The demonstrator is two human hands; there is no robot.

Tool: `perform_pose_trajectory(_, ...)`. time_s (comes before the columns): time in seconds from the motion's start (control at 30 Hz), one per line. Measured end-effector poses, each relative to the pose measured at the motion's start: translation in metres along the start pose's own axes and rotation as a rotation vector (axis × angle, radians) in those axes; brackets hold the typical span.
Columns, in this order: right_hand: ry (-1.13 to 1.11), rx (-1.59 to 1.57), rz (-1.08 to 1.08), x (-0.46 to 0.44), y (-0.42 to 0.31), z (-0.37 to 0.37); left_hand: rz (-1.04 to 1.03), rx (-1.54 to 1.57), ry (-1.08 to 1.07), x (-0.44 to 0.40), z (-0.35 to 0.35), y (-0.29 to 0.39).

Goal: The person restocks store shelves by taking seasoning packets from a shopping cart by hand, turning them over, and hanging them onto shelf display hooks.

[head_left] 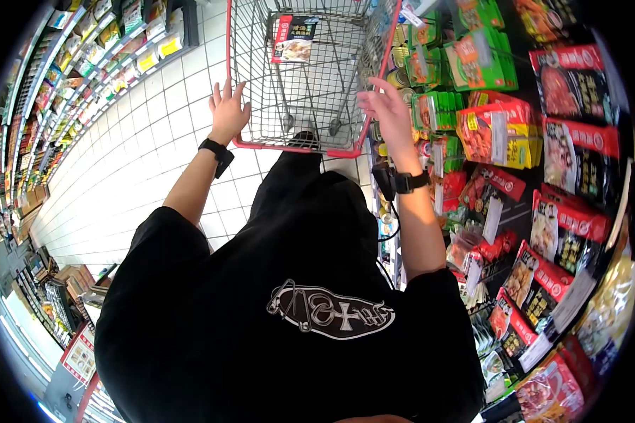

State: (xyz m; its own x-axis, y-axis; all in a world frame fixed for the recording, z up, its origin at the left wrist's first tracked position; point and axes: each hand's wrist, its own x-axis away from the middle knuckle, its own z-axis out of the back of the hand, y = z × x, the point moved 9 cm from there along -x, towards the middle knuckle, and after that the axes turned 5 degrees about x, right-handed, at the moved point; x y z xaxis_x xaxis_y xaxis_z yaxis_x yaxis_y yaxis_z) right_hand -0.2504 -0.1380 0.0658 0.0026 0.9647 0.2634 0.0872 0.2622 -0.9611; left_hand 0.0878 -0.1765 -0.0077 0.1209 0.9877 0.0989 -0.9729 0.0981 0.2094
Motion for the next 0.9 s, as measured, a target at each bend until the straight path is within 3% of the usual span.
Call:
perform_pose_trajectory(0.13,-0.005,0.007,-0.188,-0.071,0.051,-0.025,-0.105,0.097,0.149,-0.052,0.010,-0.002)
perform_pose_trajectory(0.2,0.011,0.053,-0.239,-0.108,0.077,-0.036,-0.085,0.032,0.120,-0.069,0.002,-0.006)
perform_pose_trajectory(0.27,0.041,0.125,-0.337,-0.139,0.112,-0.045,-0.175,0.222,0.151,-0.078,-0.007,-0.012)
perform_pose_trajectory(0.33,0.028,0.147,-0.385,-0.170,0.162,-0.051,-0.163,0.334,0.165,-0.079,-0.006,-0.016)
perform_pose_trajectory(0.43,0.161,0.104,-0.663,-0.200,0.254,-0.057,-0.125,0.336,0.123,-0.081,-0.011,-0.021)
perform_pose_trajectory(0.53,0.179,0.198,-0.748,-0.229,0.321,-0.074,-0.136,0.360,0.121,-0.081,-0.012,-0.020)
perform_pose_trajectory(0.67,0.201,0.378,-0.648,-0.291,0.381,-0.083,-0.121,0.444,0.093,-0.081,-0.015,-0.021)
perform_pose_trajectory(0.9,0.289,0.140,-0.810,-0.328,0.402,-0.128,-0.135,0.481,0.097,-0.081,-0.014,-0.020)
